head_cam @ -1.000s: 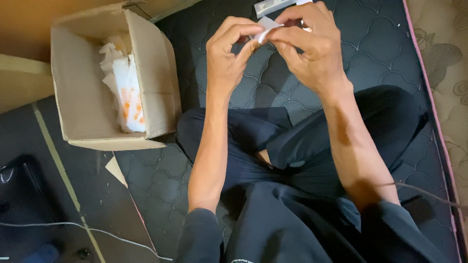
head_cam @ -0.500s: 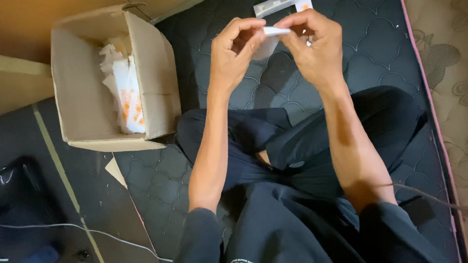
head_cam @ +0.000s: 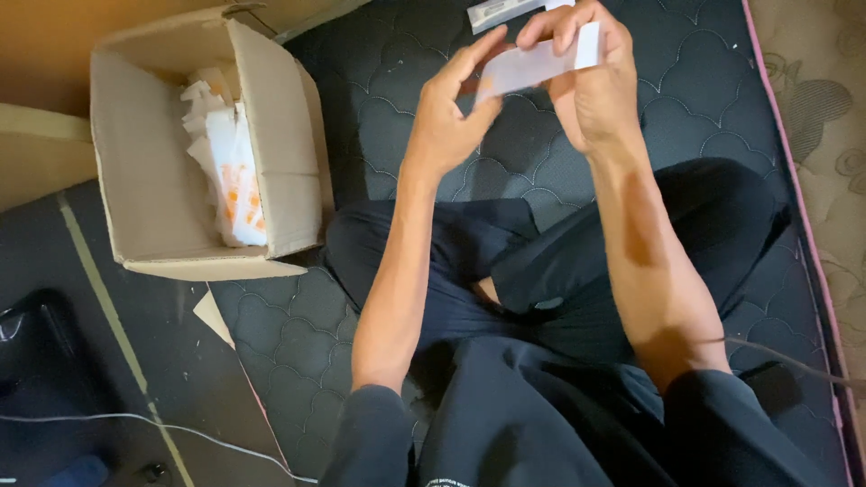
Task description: The person is manually inserting small printed cards into clear plastic protective sleeves.
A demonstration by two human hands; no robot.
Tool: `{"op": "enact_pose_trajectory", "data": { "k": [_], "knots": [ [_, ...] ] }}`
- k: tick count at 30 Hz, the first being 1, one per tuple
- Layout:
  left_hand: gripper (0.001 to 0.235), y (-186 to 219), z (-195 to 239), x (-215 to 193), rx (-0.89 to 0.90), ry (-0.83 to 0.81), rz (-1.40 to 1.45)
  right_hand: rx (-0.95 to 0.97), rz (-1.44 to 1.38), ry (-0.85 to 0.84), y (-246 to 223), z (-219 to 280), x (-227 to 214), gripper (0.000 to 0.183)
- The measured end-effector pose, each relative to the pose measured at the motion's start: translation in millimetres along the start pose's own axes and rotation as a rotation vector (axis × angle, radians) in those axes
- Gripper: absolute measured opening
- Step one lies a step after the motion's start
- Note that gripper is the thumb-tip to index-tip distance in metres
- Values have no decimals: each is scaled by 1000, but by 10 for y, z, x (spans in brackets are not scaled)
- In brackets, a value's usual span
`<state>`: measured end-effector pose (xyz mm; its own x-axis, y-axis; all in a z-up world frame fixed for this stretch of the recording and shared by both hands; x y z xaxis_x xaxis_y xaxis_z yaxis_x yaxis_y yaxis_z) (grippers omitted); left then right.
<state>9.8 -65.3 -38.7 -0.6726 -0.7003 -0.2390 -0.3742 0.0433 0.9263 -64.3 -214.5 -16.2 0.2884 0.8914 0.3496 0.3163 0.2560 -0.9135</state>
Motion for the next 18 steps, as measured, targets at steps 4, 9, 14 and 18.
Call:
{"op": "enact_pose_trajectory", "data": {
  "k": [4,9,14,18],
  "knots": [
    [53,74,5,84,-28,-39,-15,-10,45,-70,-24,-25,35,21],
    [40,200,-16,-42,-20,115,-61,113,-94,11,-28,49,90,21],
    [35,77,24,-152,-20,249,-231,188,11,154,235,96,-22,39],
    [31,36,43,-193,-10,159,-157,72,190,249,139,62,-141,31]
  ]
}}
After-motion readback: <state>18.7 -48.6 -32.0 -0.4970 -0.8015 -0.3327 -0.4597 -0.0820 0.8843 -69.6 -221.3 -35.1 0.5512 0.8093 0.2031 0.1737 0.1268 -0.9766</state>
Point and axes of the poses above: each hand's wrist, its own z-axis away from the middle knuckle, its own x-axis out of the palm, y = z × x, the point moved 6 cm from there along -z, towards the middle knuckle, and after that the axes turned 2 degrees about z, right-handed, at the moved point
